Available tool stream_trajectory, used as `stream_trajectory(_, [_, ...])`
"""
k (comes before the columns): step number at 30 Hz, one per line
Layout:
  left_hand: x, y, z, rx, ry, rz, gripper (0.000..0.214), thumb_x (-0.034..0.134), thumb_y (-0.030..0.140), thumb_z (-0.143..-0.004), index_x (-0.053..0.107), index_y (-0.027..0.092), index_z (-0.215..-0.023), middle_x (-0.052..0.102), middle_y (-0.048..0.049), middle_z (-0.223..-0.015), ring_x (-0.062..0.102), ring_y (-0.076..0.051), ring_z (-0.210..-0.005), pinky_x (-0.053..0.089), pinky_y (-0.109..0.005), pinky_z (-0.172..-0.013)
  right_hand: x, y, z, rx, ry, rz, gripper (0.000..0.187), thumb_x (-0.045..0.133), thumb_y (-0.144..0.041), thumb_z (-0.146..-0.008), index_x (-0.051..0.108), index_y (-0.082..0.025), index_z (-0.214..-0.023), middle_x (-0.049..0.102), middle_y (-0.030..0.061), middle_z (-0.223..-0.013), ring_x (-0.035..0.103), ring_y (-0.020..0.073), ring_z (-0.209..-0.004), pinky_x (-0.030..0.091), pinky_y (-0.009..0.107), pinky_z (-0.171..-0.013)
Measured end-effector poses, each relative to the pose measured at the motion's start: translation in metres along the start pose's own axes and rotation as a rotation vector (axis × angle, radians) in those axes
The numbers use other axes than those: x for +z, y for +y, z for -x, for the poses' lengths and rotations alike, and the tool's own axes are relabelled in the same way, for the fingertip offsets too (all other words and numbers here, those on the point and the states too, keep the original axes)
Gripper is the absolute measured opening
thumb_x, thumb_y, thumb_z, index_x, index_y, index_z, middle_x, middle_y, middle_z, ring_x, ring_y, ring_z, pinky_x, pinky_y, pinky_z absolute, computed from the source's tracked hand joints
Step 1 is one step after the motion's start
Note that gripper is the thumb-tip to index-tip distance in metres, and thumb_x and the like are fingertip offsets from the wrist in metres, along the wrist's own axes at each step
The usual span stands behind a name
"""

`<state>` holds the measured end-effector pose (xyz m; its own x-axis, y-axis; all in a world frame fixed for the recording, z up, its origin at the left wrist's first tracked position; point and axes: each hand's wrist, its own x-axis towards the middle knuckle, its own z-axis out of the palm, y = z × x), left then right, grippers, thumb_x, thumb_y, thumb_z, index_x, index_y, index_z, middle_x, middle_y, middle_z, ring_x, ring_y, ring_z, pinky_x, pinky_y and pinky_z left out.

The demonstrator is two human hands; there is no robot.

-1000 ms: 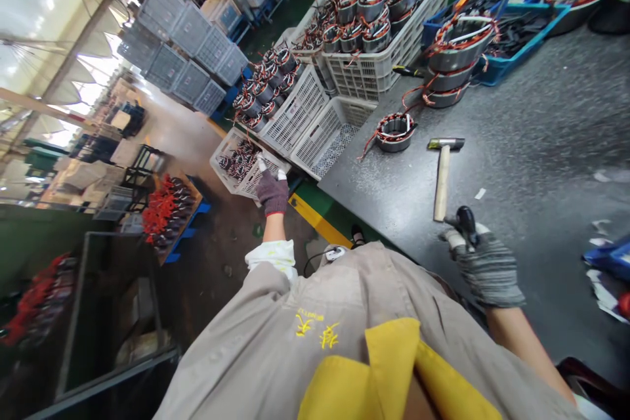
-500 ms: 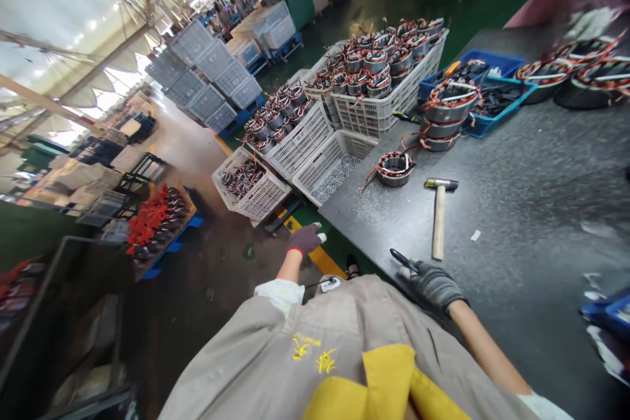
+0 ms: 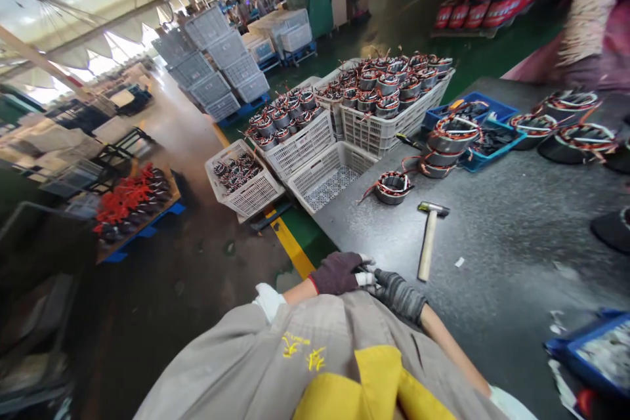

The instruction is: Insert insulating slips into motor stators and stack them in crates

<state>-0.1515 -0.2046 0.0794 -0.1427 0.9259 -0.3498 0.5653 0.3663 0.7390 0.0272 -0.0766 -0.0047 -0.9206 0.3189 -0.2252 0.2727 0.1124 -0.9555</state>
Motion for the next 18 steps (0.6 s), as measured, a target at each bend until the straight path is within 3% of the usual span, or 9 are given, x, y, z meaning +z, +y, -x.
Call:
stream_trajectory(3, [-0.004, 0.001, 0.003, 0.026, 0.031, 0.067, 0.066, 0.075, 0.074, -0.103, 0.086, 0.019, -0.135, 0.089, -0.0139, -0.126, 0.084, -0.032, -0.118, 0.063, -0.040, -0.105, -0.009, -0.021, 0.002, -0.048, -0.040, -0.115, 0.070, 0.080, -0.080, -0.083, 0.092, -0.022, -0.119, 0.090, 0.0162, -0.125, 0.083, 0.0433, -0.120, 0.067, 0.059, -0.114])
stream_trajectory(6, [-0.009, 0.000, 0.005, -0.007, 0.136, 0.162, 0.067, 0.074, 0.079, -0.099, 0.088, 0.017, -0.123, 0.089, -0.0120, -0.113, 0.082, -0.027, -0.103, 0.062, -0.036, -0.094, -0.026, -0.034, 0.014, -0.043, 0.031, -0.159, 0.067, 0.083, -0.078, -0.087, 0.091, -0.024, -0.124, 0.090, 0.0144, -0.122, 0.083, 0.0390, -0.119, 0.068, 0.054, -0.113])
stream_trajectory(9, [-0.014, 0.004, 0.008, -0.065, 0.211, 0.238, 0.070, 0.073, 0.083, -0.096, 0.087, 0.017, -0.114, 0.086, -0.0090, -0.099, 0.076, -0.023, -0.089, 0.058, -0.033, -0.082, -0.044, -0.040, 0.028, 0.043, 0.134, -0.255, 0.061, 0.088, -0.071, -0.086, 0.091, -0.022, -0.122, 0.088, 0.0098, -0.096, 0.079, 0.0271, -0.083, 0.069, 0.040, -0.082])
stream_trajectory(11, [-0.018, 0.009, 0.011, -0.068, 0.208, 0.282, 0.071, 0.070, 0.085, -0.096, 0.085, 0.016, -0.106, 0.082, -0.0072, -0.092, 0.072, -0.020, -0.082, 0.054, -0.031, -0.075, -0.052, -0.045, 0.035, 0.086, 0.197, -0.350, 0.062, 0.092, -0.068, -0.081, 0.090, -0.019, -0.120, 0.080, 0.0053, -0.079, 0.067, 0.0190, -0.065, 0.058, 0.032, -0.063])
stream_trajectory(14, [-0.021, 0.016, 0.014, -0.027, 0.194, 0.311, 0.071, 0.063, 0.087, -0.098, 0.078, 0.018, -0.090, 0.073, -0.0037, -0.081, 0.064, -0.017, -0.076, 0.048, -0.029, -0.072, -0.053, -0.059, 0.036, 0.090, 0.225, -0.489, 0.068, 0.096, -0.071, -0.075, 0.088, -0.016, -0.115, 0.067, 0.0002, -0.063, 0.052, 0.0134, -0.052, 0.043, 0.026, -0.051])
stream_trajectory(18, [-0.015, 0.017, 0.014, 0.011, 0.155, 0.302, 0.074, 0.058, 0.090, -0.097, 0.061, 0.020, -0.075, 0.056, 0.0002, -0.071, 0.050, -0.014, -0.071, 0.041, -0.030, -0.069, -0.039, -0.080, 0.028, 0.087, 0.123, -0.543, 0.066, 0.098, -0.073, -0.072, 0.085, -0.016, -0.102, 0.064, 0.0000, -0.059, 0.047, 0.0113, -0.047, 0.035, 0.024, -0.045])
